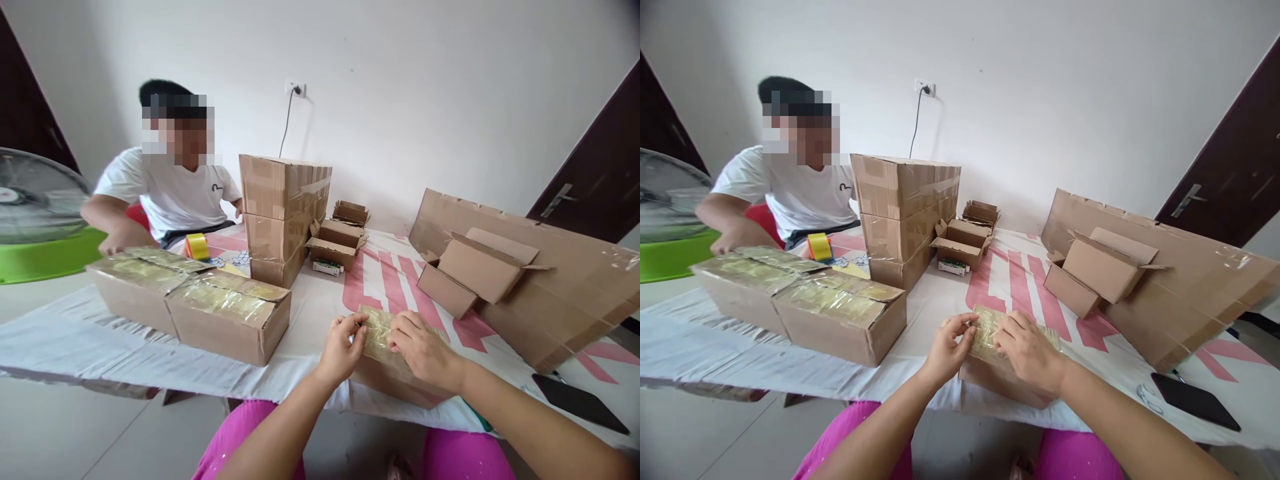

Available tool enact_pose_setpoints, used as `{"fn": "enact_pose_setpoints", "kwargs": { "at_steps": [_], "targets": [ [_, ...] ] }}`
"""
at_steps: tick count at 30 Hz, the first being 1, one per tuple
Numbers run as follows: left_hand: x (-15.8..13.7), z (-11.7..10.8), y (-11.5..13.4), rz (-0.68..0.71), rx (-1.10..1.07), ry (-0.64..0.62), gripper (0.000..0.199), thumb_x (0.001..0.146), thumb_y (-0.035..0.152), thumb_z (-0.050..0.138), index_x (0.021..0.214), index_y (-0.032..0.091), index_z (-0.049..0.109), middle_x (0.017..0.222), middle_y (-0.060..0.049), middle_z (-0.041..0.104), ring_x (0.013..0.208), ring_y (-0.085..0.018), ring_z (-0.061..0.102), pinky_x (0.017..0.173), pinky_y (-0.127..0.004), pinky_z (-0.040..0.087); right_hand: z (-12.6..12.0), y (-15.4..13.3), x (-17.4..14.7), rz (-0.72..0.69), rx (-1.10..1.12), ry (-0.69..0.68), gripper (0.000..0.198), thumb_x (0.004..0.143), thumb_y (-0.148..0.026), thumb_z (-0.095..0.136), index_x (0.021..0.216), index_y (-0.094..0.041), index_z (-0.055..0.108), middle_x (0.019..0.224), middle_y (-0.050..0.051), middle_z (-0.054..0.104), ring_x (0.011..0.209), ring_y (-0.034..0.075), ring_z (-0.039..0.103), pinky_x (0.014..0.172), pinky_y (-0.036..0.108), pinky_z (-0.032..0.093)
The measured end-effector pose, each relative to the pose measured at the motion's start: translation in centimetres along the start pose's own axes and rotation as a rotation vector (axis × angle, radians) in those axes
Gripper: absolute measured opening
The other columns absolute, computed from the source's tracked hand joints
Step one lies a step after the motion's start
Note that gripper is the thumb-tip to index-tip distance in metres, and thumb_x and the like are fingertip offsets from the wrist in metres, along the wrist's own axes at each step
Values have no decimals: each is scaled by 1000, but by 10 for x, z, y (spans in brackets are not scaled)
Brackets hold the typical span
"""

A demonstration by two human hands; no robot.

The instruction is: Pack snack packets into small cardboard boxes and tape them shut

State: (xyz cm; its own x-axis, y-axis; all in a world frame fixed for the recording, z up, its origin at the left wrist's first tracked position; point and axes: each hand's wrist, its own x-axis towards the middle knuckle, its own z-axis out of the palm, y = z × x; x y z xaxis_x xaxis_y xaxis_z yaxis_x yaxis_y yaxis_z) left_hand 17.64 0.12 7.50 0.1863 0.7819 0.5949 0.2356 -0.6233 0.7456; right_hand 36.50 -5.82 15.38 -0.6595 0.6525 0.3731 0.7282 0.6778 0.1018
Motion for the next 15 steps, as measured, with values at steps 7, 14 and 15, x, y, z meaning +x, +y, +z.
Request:
{"fn": "enact_pose_setpoints", "kwargs": {
  "at_steps": [7,14,15],
  "targets": [
    [3,4,-11,-17,-9,64,23,89,27,47,103,20,64,79,-4,69,76,-19,63,72,-32,48,-14,14,-11,33,-22,78,10,93,-22,51,100,-17,57,100,9,60,98,24,51,86,42,46],
    [-3,8,-7,24,-63,20,23,91,29,48,109,21,59,77,-3,66,79,-19,63,75,-32,48,8,-5,15,-107,-156,163,17,93,-15,50,104,-18,63,96,5,66,98,21,54,88,38,44],
    [-3,7,-7,31,-58,5,22,92,30,48,110,21,59,76,-2,66,79,-19,63,76,-33,48,13,-7,17,-120,-181,175,19,94,-13,46,97,-18,64,90,5,66,93,20,54,84,37,44]
  ]
}}
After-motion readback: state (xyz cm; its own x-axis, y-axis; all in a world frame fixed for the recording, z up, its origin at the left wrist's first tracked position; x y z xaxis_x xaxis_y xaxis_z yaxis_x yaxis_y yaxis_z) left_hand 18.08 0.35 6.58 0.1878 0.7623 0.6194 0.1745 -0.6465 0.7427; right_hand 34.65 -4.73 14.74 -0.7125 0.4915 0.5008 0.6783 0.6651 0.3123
